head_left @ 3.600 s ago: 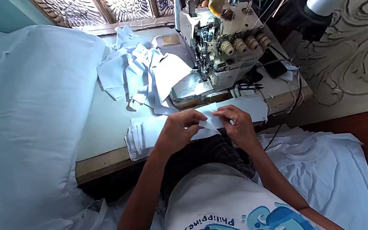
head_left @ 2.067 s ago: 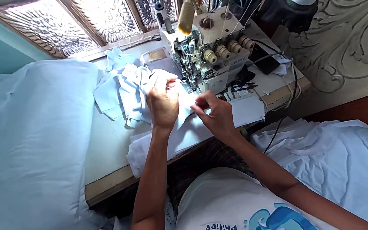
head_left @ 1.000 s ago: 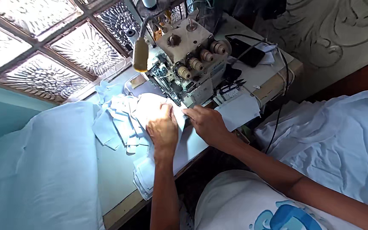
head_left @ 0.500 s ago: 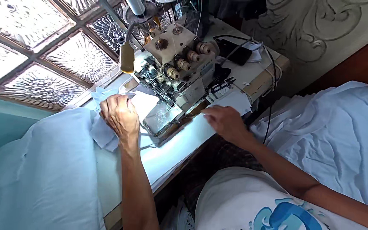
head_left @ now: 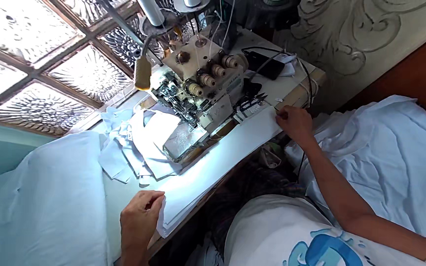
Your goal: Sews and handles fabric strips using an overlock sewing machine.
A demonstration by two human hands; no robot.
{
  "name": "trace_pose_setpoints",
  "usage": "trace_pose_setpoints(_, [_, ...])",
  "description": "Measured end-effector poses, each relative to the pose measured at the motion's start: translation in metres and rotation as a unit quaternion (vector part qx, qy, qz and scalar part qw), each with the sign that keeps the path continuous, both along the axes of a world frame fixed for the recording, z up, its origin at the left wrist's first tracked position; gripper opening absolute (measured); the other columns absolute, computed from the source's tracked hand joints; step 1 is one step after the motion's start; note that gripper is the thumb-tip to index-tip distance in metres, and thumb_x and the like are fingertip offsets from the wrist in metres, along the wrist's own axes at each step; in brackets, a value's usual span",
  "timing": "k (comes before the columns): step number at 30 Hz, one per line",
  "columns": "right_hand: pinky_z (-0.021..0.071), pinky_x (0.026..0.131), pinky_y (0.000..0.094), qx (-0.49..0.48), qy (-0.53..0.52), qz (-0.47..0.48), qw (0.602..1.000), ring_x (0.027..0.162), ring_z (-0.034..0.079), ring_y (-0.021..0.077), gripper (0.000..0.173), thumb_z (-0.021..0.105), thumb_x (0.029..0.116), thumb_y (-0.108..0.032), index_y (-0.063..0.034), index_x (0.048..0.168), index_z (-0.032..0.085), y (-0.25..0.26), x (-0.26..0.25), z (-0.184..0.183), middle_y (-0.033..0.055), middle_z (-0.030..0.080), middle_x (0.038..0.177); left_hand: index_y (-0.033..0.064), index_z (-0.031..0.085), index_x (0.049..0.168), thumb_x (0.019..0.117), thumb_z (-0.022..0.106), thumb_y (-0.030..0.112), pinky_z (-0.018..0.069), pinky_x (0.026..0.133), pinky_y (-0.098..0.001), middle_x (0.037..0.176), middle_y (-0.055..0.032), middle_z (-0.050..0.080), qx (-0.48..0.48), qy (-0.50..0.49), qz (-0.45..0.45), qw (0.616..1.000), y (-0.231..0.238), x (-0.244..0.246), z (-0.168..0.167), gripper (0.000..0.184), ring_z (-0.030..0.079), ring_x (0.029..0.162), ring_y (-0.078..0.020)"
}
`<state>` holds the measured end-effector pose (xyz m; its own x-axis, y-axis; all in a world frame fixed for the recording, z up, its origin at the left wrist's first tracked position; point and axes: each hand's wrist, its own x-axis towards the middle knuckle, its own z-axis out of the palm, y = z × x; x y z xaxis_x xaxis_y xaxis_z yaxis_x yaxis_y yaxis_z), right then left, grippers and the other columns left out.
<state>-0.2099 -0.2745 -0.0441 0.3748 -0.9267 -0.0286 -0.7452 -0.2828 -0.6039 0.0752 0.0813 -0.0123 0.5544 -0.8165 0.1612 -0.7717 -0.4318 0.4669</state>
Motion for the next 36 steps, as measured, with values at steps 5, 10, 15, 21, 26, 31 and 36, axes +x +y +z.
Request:
trace_pose_setpoints(5, [0.0487, 0.08, 0.0658, -0.066, 0.012, 0.004, 0.998, 0.093, 0.07, 0.0436, 0.02, 0.063, 0.097, -0.014, 0.0012, 0.104, 0.074, -0.004, 0.0, -0.006, 0.0226, 0.073, 0.096, -0.0031, 0.076, 0.093, 0.091, 0.063, 0.005, 0.0557, 0.071, -0.0404, 0.094, -0.0195, 0.071, 0.023, -0.004, 0.013, 1.0, 0.003, -0.003, -0.009, 0.015, 0.068, 0.08, -0.0261])
trace_pose_setpoints(10, [0.0504, 0.087, 0.0643, -0.114, -0.061, -0.056, 0.99, 0.1, 0.069, 0.0434, 0.027, 0.061, 0.0989, -0.016, 0.0044, 0.111, 0.072, -0.022, -0.024, 0.001, 0.0254, 0.072, 0.106, -0.0064, 0.073, 0.099, 0.0903, 0.069, 0.002, 0.0543, 0.072, -0.0481, 0.095, -0.0225, 0.07, 0.039, 0.008, 0.085, 0.996, -0.004, -0.002, -0.007, 0.013, 0.067, 0.077, -0.0301])
trace_pose_setpoints(15, [0.0517, 0.084, 0.0324, -0.124, -0.278, -0.087, 0.949, 0.09, 0.063, 0.0146, 0.028, 0.054, 0.1027, -0.016, 0.0066, 0.116, 0.065, -0.027, -0.04, 0.027, 0.0147, 0.067, 0.102, -0.004, 0.071, 0.117, 0.0881, 0.072, -0.001, 0.0538, 0.069, -0.0455, 0.112, -0.0251, 0.066, 0.059, 0.028, 0.1, 0.993, -0.007, 0.001, -0.005, 0.029, 0.064, 0.074, -0.0282])
trace_pose_setpoints(21, [0.0603, 0.084, 0.0291, 0.003, -0.558, -0.029, 0.83, 0.092, 0.071, 0.009, 0.018, 0.033, 0.1082, -0.009, -0.0126, 0.108, 0.05, -0.006, -0.03, 0.066, -0.0038, 0.069, 0.105, -0.0057, 0.072, 0.1, 0.0877, 0.071, -0.002, 0.0551, 0.069, -0.0408, 0.116, -0.025, 0.065, 0.041, 0.06, 0.101, 0.992, -0.006, 0.003, -0.009, 0.013, 0.065, 0.078, -0.0252])
trace_pose_setpoints(26, [0.0622, 0.083, 0.0302, -0.058, -0.602, -0.017, 0.796, 0.09, 0.074, 0.0121, 0.022, 0.026, 0.1092, -0.006, -0.0135, 0.105, 0.047, 0.005, -0.018, 0.078, -0.0033, 0.073, 0.095, -0.0082, 0.07, 0.095, 0.0891, 0.069, 0.001, 0.054, 0.066, -0.0327, 0.11, -0.0251, 0.066, -0.01, 0.049, 0.112, 0.992, -0.001, -0.003, -0.016, 0.011, 0.063, 0.074, -0.02])
trace_pose_setpoints(31, [0.0523, 0.074, 0.0207, -0.116, -0.42, -0.024, 0.9, 0.083, 0.058, 0.0009, 0.017, 0.042, 0.1075, -0.012, 0.0002, 0.117, 0.05, 0.007, -0.005, 0.069, -0.0009, 0.054, 0.098, -0.0057, 0.063, 0.101, 0.0895, 0.059, 0.002, 0.0556, 0.069, -0.0174, 0.108, -0.0088, 0.066, -0.144, 0.201, 0.09, 0.965, 0.021, 0.005, -0.022, 0.014, 0.064, 0.079, -0.001])
trace_pose_setpoints(36, [0.0585, 0.078, 0.0388, 0.05, -0.271, 0.046, 0.96, 0.091, 0.066, 0.0203, 0.044, 0.067, 0.0949, -0.008, 0.0061, 0.131, 0.047, 0.029, 0.019, 0.053, 0.018, 0.061, 0.114, 0.0195, 0.061, 0.102, 0.1002, 0.045, 0.003, 0.0586, 0.082, -0.0226, 0.095, 0.015, 0.072, -0.328, 0.319, 0.117, 0.881, 0.073, 0.016, 0.001, 0.023, 0.068, 0.089, -0.0001])
